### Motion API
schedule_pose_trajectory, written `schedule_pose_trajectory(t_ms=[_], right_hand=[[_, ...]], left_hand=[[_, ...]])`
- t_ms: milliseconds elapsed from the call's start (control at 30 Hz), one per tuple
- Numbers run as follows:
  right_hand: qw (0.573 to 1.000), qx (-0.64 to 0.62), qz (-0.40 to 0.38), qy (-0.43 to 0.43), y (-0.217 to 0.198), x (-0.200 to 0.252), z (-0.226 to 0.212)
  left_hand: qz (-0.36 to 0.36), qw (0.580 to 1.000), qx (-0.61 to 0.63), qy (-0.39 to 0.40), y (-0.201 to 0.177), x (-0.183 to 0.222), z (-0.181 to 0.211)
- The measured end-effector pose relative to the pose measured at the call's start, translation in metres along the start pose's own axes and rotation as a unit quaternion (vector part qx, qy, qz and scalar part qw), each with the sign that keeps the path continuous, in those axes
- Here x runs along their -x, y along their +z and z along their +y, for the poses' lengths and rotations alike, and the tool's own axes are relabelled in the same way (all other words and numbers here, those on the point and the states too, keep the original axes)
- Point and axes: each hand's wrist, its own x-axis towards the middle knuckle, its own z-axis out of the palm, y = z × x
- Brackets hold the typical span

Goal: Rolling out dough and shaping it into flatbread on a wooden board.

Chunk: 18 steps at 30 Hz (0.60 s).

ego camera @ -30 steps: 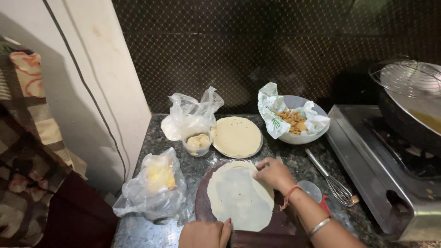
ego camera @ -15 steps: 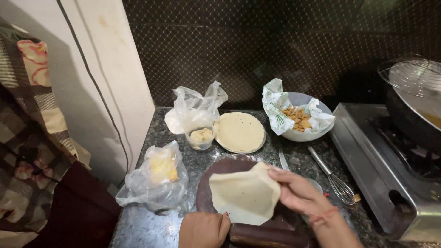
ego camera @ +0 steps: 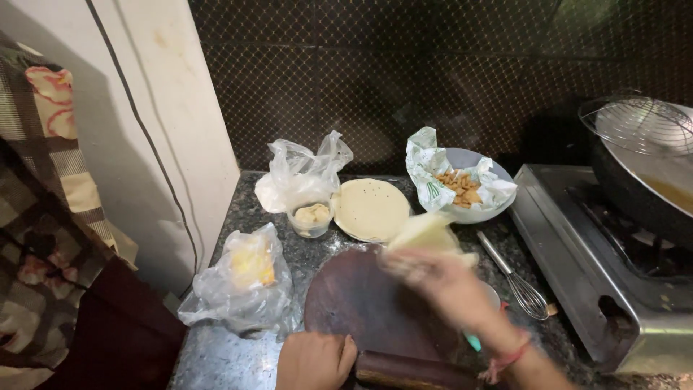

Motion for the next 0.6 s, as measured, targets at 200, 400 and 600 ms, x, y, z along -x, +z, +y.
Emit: schedule_pose_trajectory(t_ms=[200,400,600], right_hand=[[0.977,0.015,-0.211,-0.007,0.037,-0.012,0.053],[0.986,0.152,0.035,0.052,0.029,-0.062,0.119],[0.984,0.151,0.064,0.076,0.053,-0.087,0.118]], left_hand=[[-0.016,1.000,0.004,0.025,0.006,0.001,-0.007],[-0.029,0.999,0.014,0.012,0.002,-0.001,-0.003],[-0.007,1.000,0.016,0.025,0.003,0.001,-0.004]])
